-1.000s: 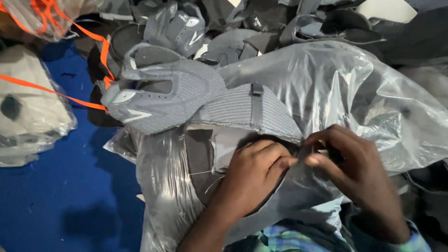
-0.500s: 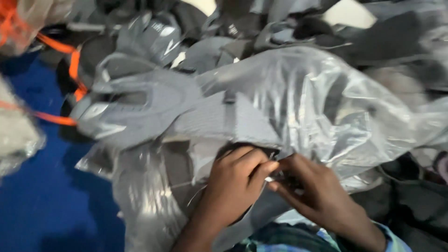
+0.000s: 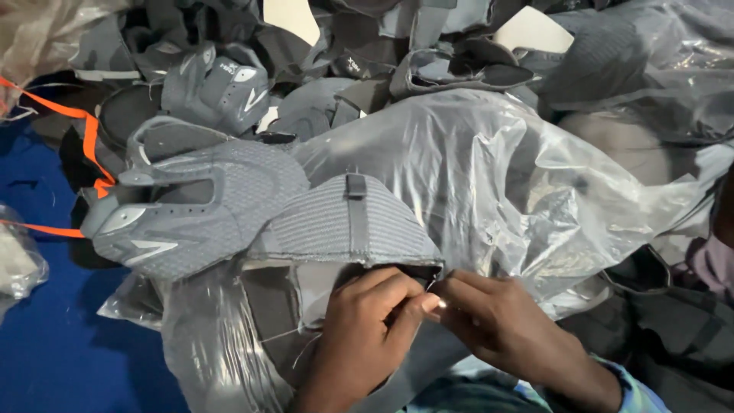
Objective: The person trims excess threads and loose fabric from the edges of grey athletic shoes using a small blade tool. They handle the shoes one at a time, turning them over to access different sides and the interior, and then place the finished shoes into a plastic bag.
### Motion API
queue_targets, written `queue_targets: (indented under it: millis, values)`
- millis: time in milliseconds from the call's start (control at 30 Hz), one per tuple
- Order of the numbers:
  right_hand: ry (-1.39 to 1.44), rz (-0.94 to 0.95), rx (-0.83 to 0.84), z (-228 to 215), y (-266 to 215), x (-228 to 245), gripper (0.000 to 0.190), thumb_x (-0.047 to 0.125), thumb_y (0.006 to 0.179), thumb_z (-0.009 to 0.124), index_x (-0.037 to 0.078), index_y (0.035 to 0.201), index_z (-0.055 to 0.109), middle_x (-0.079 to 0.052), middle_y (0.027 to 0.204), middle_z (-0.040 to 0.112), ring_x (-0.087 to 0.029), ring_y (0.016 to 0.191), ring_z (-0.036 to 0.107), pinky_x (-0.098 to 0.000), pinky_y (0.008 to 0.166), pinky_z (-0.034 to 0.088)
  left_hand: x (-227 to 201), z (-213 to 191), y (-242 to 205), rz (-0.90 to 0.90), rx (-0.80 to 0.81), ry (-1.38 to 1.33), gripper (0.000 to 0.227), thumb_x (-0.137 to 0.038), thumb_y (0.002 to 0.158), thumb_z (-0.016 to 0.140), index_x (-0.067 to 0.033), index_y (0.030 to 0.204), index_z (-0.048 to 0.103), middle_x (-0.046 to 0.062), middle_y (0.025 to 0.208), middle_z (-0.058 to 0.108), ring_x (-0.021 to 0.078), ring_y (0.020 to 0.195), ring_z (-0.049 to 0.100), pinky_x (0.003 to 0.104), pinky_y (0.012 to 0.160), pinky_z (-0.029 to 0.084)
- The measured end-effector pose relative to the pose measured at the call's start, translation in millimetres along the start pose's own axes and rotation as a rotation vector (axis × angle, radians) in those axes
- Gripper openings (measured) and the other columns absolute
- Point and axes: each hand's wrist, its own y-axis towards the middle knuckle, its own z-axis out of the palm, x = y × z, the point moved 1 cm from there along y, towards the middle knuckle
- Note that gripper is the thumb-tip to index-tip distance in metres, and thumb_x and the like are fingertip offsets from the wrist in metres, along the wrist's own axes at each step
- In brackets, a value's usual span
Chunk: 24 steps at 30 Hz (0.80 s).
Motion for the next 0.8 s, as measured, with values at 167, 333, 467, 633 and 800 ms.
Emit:
queue_targets:
  millis: [167, 333, 467, 633, 800]
  values:
    - [0.119, -0.075, -0.135, -14.1, 16.3, 21.2, 0.038, 0.022, 0.091, 0.074, 0.004, 0.122, 0.062, -0.012, 0.098, 0.067, -0.031, 0.078, 0.071, -0.0395, 0.063, 0.054, -2.2, -3.3, 0.7, -0.176, -0.073, -0.181, 0.022, -0.019, 0.096, 0.068, -0.0012, 0.083, 0.068, 0.007, 0.073, 0.062, 0.0192, 0.057, 0.06, 0.032, 0.053, 0.045]
    - [-0.016, 0.02, -0.215, -11.9, 37.1, 18.1, 0.047, 0.031, 0.083, 0.081, 0.009, 0.12, 0.064, -0.012, 0.096, 0.068, -0.031, 0.073, 0.071, -0.0396, 0.059, 0.054, 0.3, -4.7, -7.6, -0.011, -0.269, -0.178, 0.016, -0.013, 0.094, 0.072, 0.0003, 0.086, 0.067, 0.007, 0.08, 0.065, 0.0169, 0.066, 0.065, 0.029, 0.059, 0.051]
    - [0.157, 0.195, -0.175, -17.0, 46.4, 24.0, 0.042, 0.021, 0.083, 0.081, 0.013, 0.122, 0.067, -0.009, 0.086, 0.069, -0.025, 0.067, 0.069, -0.036, 0.06, 0.055, 55.7, -33.0, -62.7, 0.245, -0.528, 0.275, 0.013, -0.015, 0.099, 0.063, -0.0065, 0.092, 0.071, 0.001, 0.087, 0.075, 0.0192, 0.088, 0.074, 0.034, 0.085, 0.059]
    - [0.41, -0.084, -0.323, -14.2, 43.5, 5.6, 0.049, 0.007, 0.092, 0.074, 0.009, 0.137, 0.055, -0.009, 0.097, 0.068, -0.017, 0.087, 0.07, -0.0313, 0.073, 0.055, 66.2, -9.8, -48.7, 0.365, -0.551, 0.406, 0.017, -0.019, 0.097, 0.069, -0.0038, 0.105, 0.069, 0.006, 0.105, 0.071, 0.0222, 0.102, 0.072, 0.038, 0.092, 0.059]
    - [0.419, 0.137, -0.275, -33.5, 52.5, 23.2, 0.063, 0.008, 0.089, 0.073, 0.014, 0.145, 0.046, -0.005, 0.082, 0.068, -0.013, 0.064, 0.058, -0.0304, 0.055, 0.048, 52.5, 10.3, -21.3, 0.497, -0.621, 0.536, 0.033, -0.022, 0.094, 0.074, -0.0011, 0.119, 0.067, 0.011, 0.123, 0.067, 0.0253, 0.116, 0.07, 0.042, 0.099, 0.059]
